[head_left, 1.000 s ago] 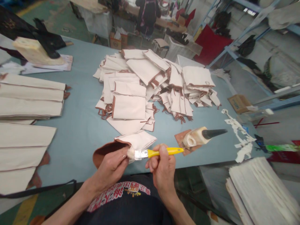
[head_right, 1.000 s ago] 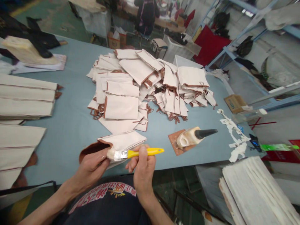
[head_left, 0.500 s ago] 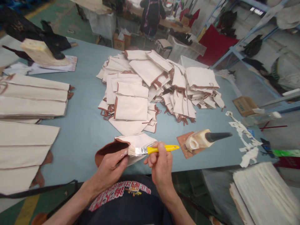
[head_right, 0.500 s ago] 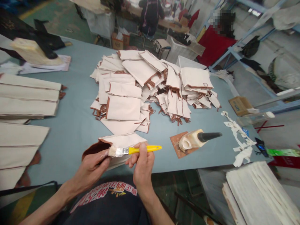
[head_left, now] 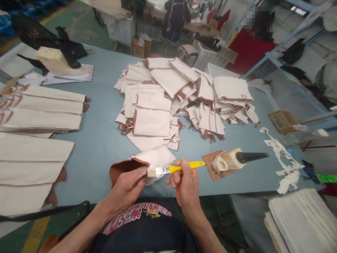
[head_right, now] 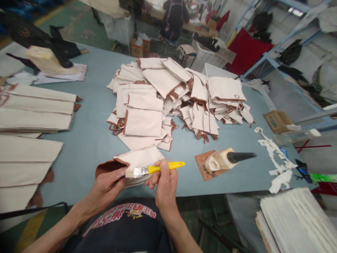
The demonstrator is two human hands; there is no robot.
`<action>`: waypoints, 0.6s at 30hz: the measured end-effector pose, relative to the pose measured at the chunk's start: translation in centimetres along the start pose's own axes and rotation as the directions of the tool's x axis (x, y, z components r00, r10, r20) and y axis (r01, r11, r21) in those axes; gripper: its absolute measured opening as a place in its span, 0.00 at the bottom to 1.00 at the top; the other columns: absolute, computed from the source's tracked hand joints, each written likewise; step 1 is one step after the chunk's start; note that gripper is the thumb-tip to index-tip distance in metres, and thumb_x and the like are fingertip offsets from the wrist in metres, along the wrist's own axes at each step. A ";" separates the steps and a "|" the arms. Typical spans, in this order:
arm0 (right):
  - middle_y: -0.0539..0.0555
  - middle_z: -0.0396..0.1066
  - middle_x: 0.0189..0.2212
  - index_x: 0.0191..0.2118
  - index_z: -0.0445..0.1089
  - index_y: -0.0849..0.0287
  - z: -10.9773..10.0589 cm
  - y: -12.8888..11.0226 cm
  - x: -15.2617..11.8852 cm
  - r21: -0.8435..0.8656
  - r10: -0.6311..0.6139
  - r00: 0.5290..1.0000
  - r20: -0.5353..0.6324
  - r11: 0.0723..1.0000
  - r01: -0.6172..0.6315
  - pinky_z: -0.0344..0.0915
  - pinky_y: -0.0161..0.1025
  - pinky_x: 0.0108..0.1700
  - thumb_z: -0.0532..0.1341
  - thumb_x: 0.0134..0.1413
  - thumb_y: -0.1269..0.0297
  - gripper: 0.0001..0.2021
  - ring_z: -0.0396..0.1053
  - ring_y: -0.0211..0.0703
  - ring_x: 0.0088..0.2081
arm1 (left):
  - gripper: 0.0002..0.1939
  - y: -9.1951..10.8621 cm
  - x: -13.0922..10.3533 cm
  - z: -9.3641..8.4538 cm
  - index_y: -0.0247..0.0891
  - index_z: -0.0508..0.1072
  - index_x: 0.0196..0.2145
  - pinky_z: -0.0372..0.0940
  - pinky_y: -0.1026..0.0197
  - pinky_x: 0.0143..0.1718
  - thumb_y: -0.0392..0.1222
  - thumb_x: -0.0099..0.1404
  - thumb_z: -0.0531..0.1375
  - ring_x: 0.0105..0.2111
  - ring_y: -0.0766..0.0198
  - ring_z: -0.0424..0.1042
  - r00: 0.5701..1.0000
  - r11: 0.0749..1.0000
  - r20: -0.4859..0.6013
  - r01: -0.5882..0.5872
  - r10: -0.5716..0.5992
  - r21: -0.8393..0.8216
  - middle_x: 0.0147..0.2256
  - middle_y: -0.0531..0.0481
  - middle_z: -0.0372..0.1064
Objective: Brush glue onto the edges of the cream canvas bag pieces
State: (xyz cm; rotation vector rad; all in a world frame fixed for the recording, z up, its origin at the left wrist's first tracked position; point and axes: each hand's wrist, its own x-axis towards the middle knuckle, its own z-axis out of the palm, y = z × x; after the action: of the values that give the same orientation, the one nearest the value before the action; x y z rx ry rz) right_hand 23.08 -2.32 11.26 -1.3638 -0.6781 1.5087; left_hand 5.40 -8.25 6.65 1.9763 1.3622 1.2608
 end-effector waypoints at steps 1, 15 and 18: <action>0.36 0.53 0.10 0.30 0.68 0.56 0.0 0.0 0.1 0.014 -0.018 0.999 -0.034 1.000 0.018 0.66 0.34 0.20 0.69 0.48 0.35 0.26 0.53 0.31 0.12 | 0.13 -0.1 0.0 0.0 0.34 0.78 0.46 0.77 0.66 0.48 0.27 0.71 0.56 0.43 0.60 0.85 1.000 1.000 -0.007 -0.010 0.010 0.010 0.43 0.42 0.84; 0.37 0.55 0.09 0.29 0.70 0.57 -0.5 -0.2 0.6 -0.059 0.080 0.996 0.050 0.995 -0.077 0.67 0.34 0.19 0.70 0.45 0.36 0.26 0.53 0.31 0.12 | 0.15 -0.6 -0.2 -0.8 0.34 0.73 0.50 0.78 0.60 0.47 0.24 0.71 0.53 0.42 0.56 0.83 0.986 0.975 0.059 -0.162 0.155 0.155 0.41 0.39 0.81; 0.36 0.53 0.09 0.29 0.69 0.56 -0.6 -0.1 0.3 -0.043 0.043 0.999 -0.009 0.998 -0.043 0.67 0.33 0.20 0.70 0.44 0.35 0.26 0.53 0.30 0.12 | 0.17 -0.6 -0.2 -0.7 0.34 0.73 0.52 0.78 0.60 0.49 0.24 0.70 0.54 0.45 0.56 0.83 0.985 0.974 0.076 -0.167 0.157 0.155 0.44 0.38 0.81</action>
State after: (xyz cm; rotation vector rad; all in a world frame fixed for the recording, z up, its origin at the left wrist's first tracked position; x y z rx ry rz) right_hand 23.75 -2.14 11.12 -1.4242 -0.6840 1.5296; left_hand 4.51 -8.33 6.45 2.2585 1.3314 1.1781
